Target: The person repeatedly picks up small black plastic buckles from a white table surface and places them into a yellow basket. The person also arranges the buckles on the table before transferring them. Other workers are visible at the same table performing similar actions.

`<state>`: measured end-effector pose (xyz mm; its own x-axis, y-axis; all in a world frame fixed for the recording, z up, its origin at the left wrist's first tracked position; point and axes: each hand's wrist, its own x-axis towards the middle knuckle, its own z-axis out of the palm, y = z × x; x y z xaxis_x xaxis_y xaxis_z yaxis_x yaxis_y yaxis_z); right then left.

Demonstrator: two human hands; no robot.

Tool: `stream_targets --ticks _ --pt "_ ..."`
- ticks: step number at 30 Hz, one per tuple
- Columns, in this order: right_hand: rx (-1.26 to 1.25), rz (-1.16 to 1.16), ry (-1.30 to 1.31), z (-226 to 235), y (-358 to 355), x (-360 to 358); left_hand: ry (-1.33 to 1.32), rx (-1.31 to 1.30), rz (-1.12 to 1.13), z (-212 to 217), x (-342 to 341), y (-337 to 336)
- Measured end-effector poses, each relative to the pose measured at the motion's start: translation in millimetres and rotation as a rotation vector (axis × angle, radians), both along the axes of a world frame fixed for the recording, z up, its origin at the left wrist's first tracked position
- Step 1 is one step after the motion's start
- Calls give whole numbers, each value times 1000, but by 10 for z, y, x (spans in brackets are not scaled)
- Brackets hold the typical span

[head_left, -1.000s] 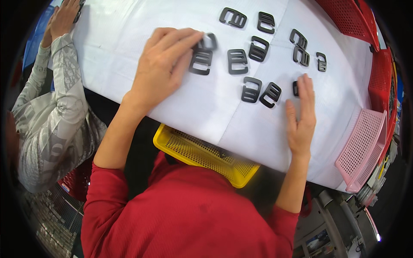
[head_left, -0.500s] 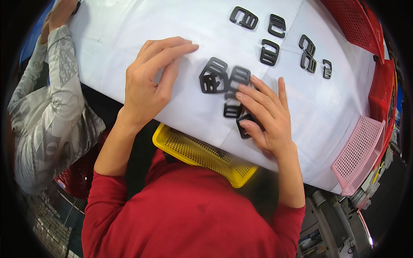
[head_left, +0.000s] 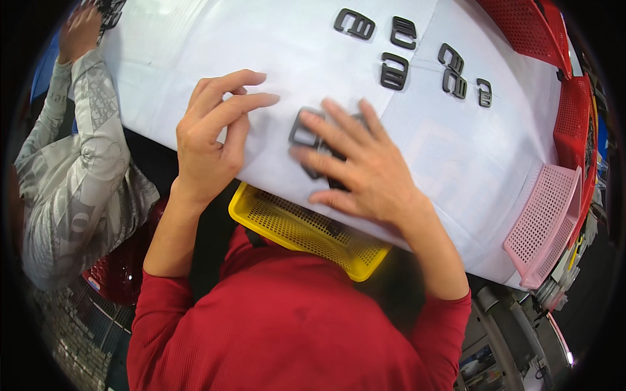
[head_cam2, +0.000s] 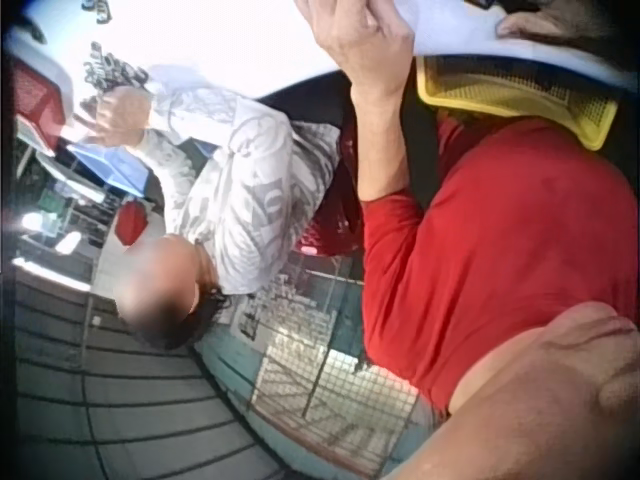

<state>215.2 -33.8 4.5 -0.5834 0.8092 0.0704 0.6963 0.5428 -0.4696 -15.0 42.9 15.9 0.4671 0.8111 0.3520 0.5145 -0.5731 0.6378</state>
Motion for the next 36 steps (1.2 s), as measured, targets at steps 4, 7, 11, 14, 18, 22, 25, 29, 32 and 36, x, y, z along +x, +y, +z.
stream_targets --ticks 4,7,11,14,18,22,25,29,32,36 --pt "-155 96 82 53 -524 -4 -11 -34 12 -54 41 -9" --pt "-264 153 195 70 -915 -18 -42 -60 -11 -109 172 -13" --pt "-111 -22 347 207 -910 202 -19 -51 -92 -108 329 100" --pt "170 -357 196 161 -379 785 38 20 -212 -99 512 312" --pt "309 -813 71 -158 192 1481 128 141 -378 -291 962 674" --pt "271 -712 -87 -315 476 1288 322 220 -463 -420 1169 864" --pt "224 -560 -45 -234 402 1035 353 167 -537 -405 1163 746" --pt "45 -446 82 -46 12 787 369 2 -630 -265 888 302" --pt "86 -536 171 -1 -258 842 258 -125 -516 -136 613 148" --pt "132 -859 330 -43 -491 994 57 -131 -248 -156 228 179"
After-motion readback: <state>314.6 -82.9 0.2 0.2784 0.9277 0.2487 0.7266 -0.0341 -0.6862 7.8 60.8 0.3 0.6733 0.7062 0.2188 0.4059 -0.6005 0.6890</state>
